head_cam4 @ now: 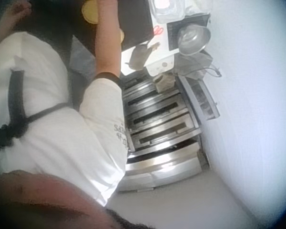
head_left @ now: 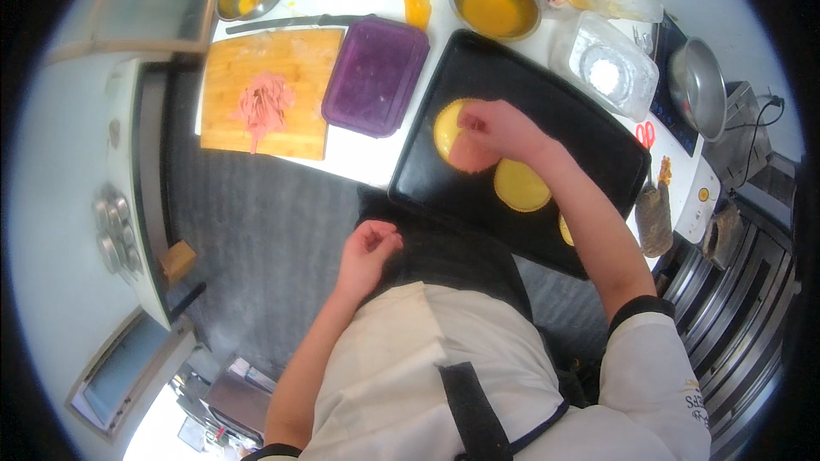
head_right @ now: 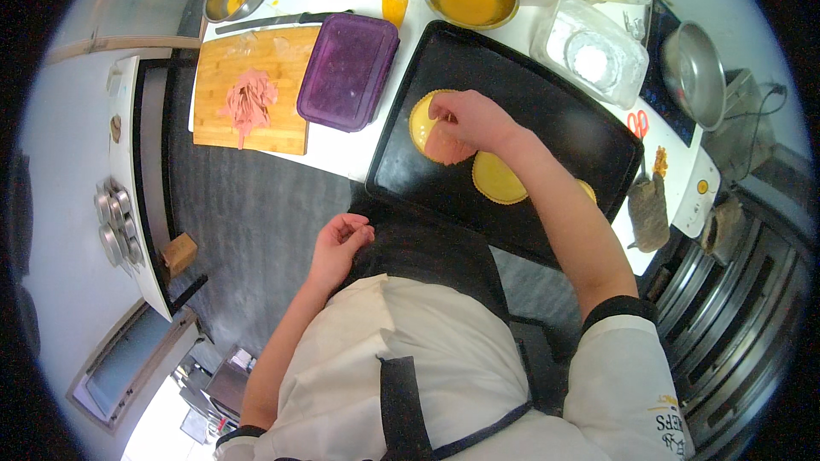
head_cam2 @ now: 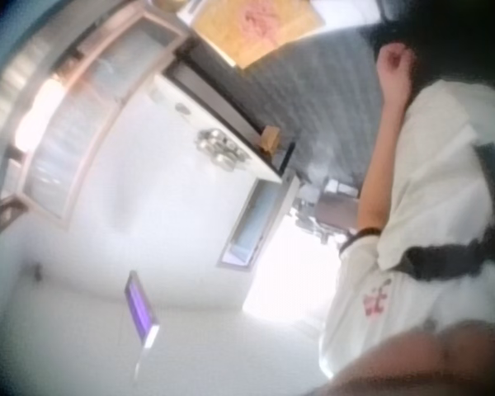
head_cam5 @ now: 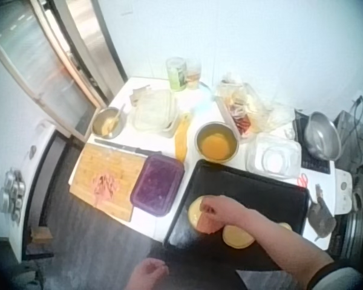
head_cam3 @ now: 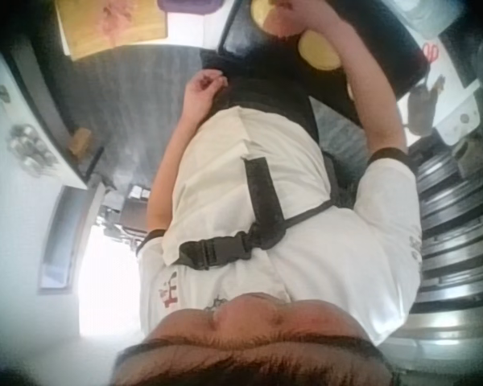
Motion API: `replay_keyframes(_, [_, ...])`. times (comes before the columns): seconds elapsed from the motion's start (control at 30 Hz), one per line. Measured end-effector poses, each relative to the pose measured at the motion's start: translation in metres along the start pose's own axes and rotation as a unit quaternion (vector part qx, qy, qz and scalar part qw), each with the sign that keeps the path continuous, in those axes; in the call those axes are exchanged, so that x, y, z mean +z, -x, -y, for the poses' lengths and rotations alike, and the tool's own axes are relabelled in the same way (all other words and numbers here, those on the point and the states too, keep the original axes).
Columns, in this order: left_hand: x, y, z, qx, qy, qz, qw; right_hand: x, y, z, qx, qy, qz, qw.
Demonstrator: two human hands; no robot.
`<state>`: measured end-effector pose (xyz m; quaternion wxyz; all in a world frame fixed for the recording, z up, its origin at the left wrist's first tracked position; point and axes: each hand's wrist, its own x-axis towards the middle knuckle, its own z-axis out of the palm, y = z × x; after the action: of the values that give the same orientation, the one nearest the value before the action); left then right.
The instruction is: The person places small pieces of pink meat onto three round yellow bases on a black tray. They pick up meat from a wooden cutting board and arrange it by hand on each base.
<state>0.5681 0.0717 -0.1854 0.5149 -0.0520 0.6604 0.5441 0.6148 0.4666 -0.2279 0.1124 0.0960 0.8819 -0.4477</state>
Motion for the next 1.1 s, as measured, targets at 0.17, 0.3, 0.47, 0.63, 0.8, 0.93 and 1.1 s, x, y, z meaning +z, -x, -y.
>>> replay_keyframes(0.17, [-0.002,-0.001,0.004,-0.003,0.012,-0.007,1.0,0.003,0.0,0.002,0.051,0.001,0.016,0.999])
replay_keyframes(0.3, [-0.003,0.0,0.003,0.008,0.006,0.005,1.0,0.007,-0.005,-0.001,0.073,0.08,-0.031,0.994])
replay_keyframes(0.47, [-0.004,0.001,0.003,-0.005,0.005,-0.002,1.0,0.004,-0.003,0.0,0.068,0.124,-0.046,0.989])
replay_keyframes(0.63, [-0.006,-0.001,0.004,-0.003,0.021,0.006,1.0,0.0,-0.003,0.001,0.064,0.117,-0.045,0.99])
replay_keyframes(0.8, [-0.005,-0.002,0.002,-0.01,0.007,0.005,1.0,0.003,-0.002,-0.001,0.063,0.163,-0.064,0.983])
replay_keyframes(0.93, [-0.005,-0.002,-0.001,-0.007,0.009,0.009,1.0,0.007,-0.003,0.008,0.097,0.245,-0.089,0.961])
replay_keyframes(1.1, [-0.001,-0.001,-0.016,0.002,0.002,0.02,1.0,0.035,0.025,0.055,0.137,0.032,-0.063,0.988])
